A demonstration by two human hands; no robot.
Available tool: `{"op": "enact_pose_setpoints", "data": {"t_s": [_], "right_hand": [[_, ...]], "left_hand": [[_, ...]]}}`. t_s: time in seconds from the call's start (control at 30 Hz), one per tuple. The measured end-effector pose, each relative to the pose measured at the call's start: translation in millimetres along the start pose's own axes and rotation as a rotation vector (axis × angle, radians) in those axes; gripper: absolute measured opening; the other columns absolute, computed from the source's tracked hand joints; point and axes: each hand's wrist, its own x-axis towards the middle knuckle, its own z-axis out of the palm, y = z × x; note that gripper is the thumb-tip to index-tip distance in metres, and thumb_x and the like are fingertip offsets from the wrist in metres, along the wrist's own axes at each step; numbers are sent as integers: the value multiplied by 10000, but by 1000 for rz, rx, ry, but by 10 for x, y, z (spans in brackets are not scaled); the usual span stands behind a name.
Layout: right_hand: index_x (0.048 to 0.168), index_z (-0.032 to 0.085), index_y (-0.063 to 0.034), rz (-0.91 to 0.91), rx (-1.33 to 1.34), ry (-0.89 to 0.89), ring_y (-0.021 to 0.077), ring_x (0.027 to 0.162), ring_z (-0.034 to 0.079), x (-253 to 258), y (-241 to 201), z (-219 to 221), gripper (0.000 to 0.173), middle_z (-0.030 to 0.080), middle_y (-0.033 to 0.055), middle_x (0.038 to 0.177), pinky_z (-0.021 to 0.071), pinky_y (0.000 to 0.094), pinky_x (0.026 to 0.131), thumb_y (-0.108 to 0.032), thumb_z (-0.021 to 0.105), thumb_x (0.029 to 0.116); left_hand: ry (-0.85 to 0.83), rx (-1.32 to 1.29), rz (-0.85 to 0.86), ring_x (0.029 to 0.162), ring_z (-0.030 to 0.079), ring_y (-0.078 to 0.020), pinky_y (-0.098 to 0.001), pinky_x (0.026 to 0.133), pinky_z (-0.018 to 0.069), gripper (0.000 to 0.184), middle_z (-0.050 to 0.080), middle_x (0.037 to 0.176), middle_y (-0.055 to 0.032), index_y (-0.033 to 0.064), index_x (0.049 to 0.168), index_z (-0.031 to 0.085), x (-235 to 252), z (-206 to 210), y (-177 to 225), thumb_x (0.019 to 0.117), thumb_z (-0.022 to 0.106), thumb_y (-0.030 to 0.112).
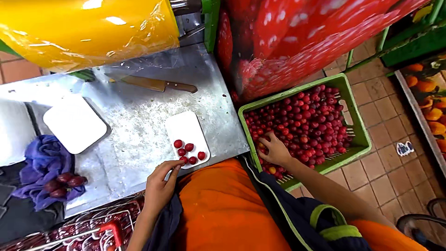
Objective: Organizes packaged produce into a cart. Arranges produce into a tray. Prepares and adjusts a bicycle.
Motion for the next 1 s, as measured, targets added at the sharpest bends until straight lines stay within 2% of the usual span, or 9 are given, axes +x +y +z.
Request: {"op": "enact_pose_setpoints", "data": {"t_s": [0.2, 0.33, 0.4, 0.53, 0.63, 0.7, 0.77, 0.83, 1.0], "right_hand": [[1265, 709, -165, -8, -87, -87, 417, 1145, 626, -20, -23, -40, 560, 566, 226, 1378, 563, 569, 863, -541, 685, 851], [1192, 723, -150, 13, -135, -118, 401, 869, 707, 38, -42, -136, 478, 564, 237, 1370, 586, 566, 646, -492, 734, 858], [1169, 729, -125, 88, -49, -120, 422, 867, 702, 76, -20, -178, 430, 589, 245, 1320, 578, 599, 669, -425, 782, 866], [1114, 737, -92, 298, 385, -112, 367, 1100, 643, 184, 103, -333, 273, 674, 184, 1168, 507, 634, 920, -232, 805, 890], [1172, 679, -115, 504, 1026, 29, 147, 861, 675, 120, 9, -468, 210, 708, 52, 1044, 582, 353, 746, -220, 559, 1035], [1318, 625, -186, 539, 1469, 53, 170, 782, 693, 113, -196, -585, 448, 712, 70, 1070, 594, 332, 622, -424, 326, 1084], [1372, 581, -235, 483, 1654, -62, 210, 813, 717, 139, -515, -724, 584, 711, 102, 1134, 606, 346, 604, -581, 221, 1070], [1359, 582, -223, 385, 1632, -288, 195, 739, 702, 236, -881, -784, 612, 721, 115, 1097, 586, 319, 563, -649, 272, 1047], [1313, 589, -166, 176, 1340, -775, 187, 720, 674, 948, -1807, -748, 430, 680, 88, 1005, 593, 345, 584, -481, 414, 1080]], "left_hand": [[78, 7, -100, 988, 704, -107, -342, 926, 600, 208, 737, 1081, -11, 90, 1142, 732, -43, -116, -126, 1036, 566, 155], [50, 50, -74, 1020, 700, -111, -373, 946, 594, 205, 737, 1089, -5, 102, 1149, 732, 5, -200, -136, 1040, 564, 147], [38, 89, -68, 1031, 696, -103, -375, 952, 587, 204, 737, 1088, 6, 116, 1147, 734, 47, -202, -159, 1045, 562, 156], [-5, 231, -34, 1132, 664, -160, -454, 987, 533, 223, 726, 1172, -9, 147, 1177, 733, 225, -97, -132, 1048, 556, 190], [-137, 420, 2, 1316, 560, -244, -539, 1067, 450, 322, 633, 1392, -15, 171, 1336, 658, 414, 47, -101, 1034, 577, 246], [-225, 479, 39, 1344, 533, -263, -561, 1087, 417, 352, 601, 1439, -18, 172, 1369, 638, 479, 135, -120, 1033, 586, 262], [-254, 480, 94, 1300, 565, -231, -547, 1063, 429, 299, 643, 1369, 5, 192, 1311, 675, 457, 179, -131, 1044, 567, 275], [-250, 431, 142, 1236, 598, -192, -515, 1026, 453, 259, 676, 1284, 25, 204, 1239, 706, 396, 179, -156, 1054, 539, 273], [-283, 370, 94, 1205, 615, -232, -521, 1019, 472, 289, 676, 1253, -40, 158, 1291, 674, 383, 181, -189, 1037, 576, 255]]}}
